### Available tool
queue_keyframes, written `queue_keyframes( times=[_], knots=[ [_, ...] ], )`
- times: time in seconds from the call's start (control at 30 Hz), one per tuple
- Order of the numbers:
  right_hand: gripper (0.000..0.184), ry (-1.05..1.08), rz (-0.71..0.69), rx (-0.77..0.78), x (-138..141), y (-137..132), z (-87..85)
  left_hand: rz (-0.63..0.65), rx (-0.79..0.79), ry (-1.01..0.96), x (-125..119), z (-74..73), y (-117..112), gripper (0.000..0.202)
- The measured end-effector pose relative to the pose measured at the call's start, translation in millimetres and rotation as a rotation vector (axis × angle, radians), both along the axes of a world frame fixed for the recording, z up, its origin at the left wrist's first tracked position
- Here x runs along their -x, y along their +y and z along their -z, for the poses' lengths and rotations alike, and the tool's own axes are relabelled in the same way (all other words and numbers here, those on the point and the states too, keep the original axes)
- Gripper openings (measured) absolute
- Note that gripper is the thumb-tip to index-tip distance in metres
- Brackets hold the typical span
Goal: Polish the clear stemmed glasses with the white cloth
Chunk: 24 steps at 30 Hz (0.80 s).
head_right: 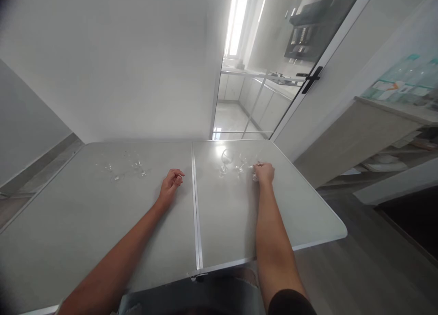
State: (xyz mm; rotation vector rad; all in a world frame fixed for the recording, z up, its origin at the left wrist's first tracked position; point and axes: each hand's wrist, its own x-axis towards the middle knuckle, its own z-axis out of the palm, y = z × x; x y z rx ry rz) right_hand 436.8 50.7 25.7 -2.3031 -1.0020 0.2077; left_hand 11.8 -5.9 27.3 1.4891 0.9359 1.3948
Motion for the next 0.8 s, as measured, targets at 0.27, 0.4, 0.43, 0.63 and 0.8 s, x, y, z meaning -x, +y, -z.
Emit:
queue_keyframes(
  times=[0.27, 0.4, 0.43, 0.63, 0.8],
  knots=[
    [0.031, -0.018, 0.02, 0.029, 6.3, -0.1, -7.9, 0.014, -0.004, -0.011, -0.5, -2.3, -0.2, 0.036],
    [0.028, -0.023, 0.016, 0.081, 2.9, -18.7, -21.4, 0.008, -0.019, -0.003, -1.2, -3.1, -0.5, 0.036],
    [0.027, -0.032, 0.031, 0.108, 2.6, -27.4, -25.6, 0.003, -0.027, 0.0, -1.4, -3.0, -0.7, 0.037],
    [0.026, -0.301, 0.151, -0.224, 50.0, -83.5, -62.6, -0.012, -0.046, 0.031, -1.8, 2.3, 1.3, 0.042],
    [0.024, -0.326, -0.352, -0.465, 164.0, -89.3, -100.0, 0.016, 0.126, -0.154, -3.8, 9.8, 4.0, 0.042]
  ],
)
